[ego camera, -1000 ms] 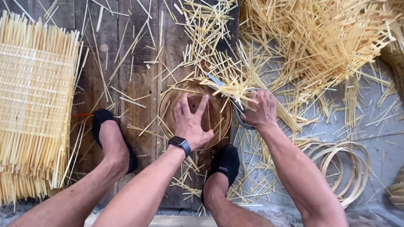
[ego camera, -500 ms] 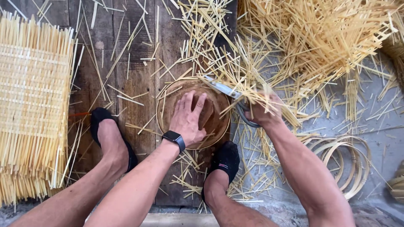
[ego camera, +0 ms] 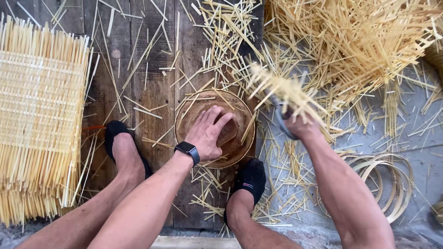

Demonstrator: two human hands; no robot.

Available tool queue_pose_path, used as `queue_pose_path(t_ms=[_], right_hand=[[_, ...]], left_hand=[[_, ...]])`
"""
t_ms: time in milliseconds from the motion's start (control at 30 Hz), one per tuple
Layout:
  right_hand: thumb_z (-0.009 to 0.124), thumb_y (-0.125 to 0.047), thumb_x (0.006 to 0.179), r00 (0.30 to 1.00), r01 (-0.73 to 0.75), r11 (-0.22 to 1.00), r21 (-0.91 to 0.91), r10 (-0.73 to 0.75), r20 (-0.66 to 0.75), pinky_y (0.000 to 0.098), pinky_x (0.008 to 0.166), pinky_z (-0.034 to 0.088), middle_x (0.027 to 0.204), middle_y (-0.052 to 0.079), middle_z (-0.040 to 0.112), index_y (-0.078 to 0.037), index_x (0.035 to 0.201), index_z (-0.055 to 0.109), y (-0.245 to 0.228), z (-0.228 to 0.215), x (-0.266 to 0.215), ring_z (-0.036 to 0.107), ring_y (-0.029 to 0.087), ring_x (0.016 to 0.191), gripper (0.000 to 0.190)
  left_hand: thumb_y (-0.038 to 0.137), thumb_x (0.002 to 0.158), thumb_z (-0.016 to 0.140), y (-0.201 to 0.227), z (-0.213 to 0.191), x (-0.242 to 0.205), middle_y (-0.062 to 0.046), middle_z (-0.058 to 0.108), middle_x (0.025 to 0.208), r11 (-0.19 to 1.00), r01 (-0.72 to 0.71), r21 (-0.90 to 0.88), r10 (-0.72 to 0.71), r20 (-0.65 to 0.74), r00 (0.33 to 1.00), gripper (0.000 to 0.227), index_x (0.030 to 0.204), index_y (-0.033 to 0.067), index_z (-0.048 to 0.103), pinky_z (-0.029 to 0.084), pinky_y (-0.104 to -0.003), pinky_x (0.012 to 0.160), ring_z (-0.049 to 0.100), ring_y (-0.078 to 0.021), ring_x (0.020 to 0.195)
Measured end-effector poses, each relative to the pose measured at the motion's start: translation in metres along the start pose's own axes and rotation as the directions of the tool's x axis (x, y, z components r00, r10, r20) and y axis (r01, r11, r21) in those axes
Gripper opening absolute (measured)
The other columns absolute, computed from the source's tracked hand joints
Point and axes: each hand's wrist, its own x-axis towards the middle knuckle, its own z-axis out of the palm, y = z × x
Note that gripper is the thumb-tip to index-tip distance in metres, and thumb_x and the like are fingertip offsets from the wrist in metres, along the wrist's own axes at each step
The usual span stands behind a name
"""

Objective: Weaving bamboo strips around a circular frame and trimming the excess with scissors to create a basket component.

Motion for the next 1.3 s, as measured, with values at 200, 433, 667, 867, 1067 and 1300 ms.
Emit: queue_pose_path(t_ms=[200,433,667,867,1067,1300], right_hand=[[0.069,-0.057,0.094,0.941,-0.337,0.843,0.42,0.293,0.168,0.0399,0.066,0.052,0.076,0.018,0.07,0.0,0.094,0.077,0.093,0.024,-0.026,0.065,0.023,0.067,0.058],[0.082,-0.059,0.077,0.761,-0.158,0.979,0.132,0.035,0.647,0.0371,0.067,0.053,0.07,0.006,0.07,-0.01,0.09,0.083,0.099,0.012,-0.082,0.066,0.016,0.067,0.051],[0.084,-0.056,0.068,0.856,-0.517,0.803,0.295,0.491,0.163,0.0374,0.068,0.057,0.09,0.012,0.078,-0.007,0.1,0.083,0.177,-0.063,0.034,0.07,0.021,0.074,0.059],[0.084,-0.077,0.064,0.743,-0.606,0.72,0.339,0.664,-0.084,0.0469,0.079,0.056,0.097,0.023,0.074,0.005,0.094,0.077,0.153,-0.02,0.016,0.072,0.034,0.09,0.088],[0.09,-0.031,0.073,0.85,-0.347,0.779,0.522,0.497,-0.177,0.0454,0.091,0.056,0.112,0.023,0.069,0.001,0.123,0.068,0.065,0.055,-0.064,0.069,0.035,0.102,0.063],[0.076,-0.018,0.09,0.98,-0.072,0.289,0.955,0.197,0.014,0.0281,0.072,0.06,0.091,0.006,0.078,-0.001,0.11,0.073,-0.057,0.066,-0.058,0.072,0.012,0.079,0.026]], left_hand=[[0.036,0.064,0.088,0.031,0.007,-0.007,-0.019,0.042,0.142,0.838,0.421,-0.347,-0.517,-0.26,0.816,0.092,0.141,0.0183,0.042,0.043,-0.05,0.105,0.045,-0.0389,0.133],[0.056,0.085,0.078,0.004,0.044,-0.016,-0.024,0.049,0.125,0.968,0.207,-0.145,-0.251,-0.469,0.846,0.092,0.147,0.0048,0.033,0.041,-0.056,0.099,0.049,-0.0431,0.113],[0.059,0.078,0.079,-0.001,0.017,-0.003,-0.025,0.046,0.127,0.909,0.333,-0.249,-0.393,-0.253,0.884,0.09,0.139,0.0073,0.037,0.038,-0.055,0.104,0.045,-0.0428,0.121],[0.05,0.089,0.071,-0.056,0.006,0.04,-0.019,0.053,0.137,0.926,0.279,-0.255,-0.353,-0.32,0.879,0.069,0.14,0.0055,0.055,0.04,-0.051,0.111,0.049,-0.0362,0.129],[0.052,0.096,0.062,-0.05,-0.007,0.089,-0.014,0.063,0.13,0.936,0.319,-0.152,-0.333,-0.08,0.939,0.05,0.132,0.018,0.068,0.04,-0.044,0.109,0.052,-0.0323,0.125],[0.062,0.071,0.075,-0.027,0.015,0.13,0.0,0.078,0.101,0.861,0.464,-0.208,-0.422,0.216,0.88,0.039,0.102,0.0382,0.079,0.042,-0.045,0.104,0.067,-0.0242,0.112]])
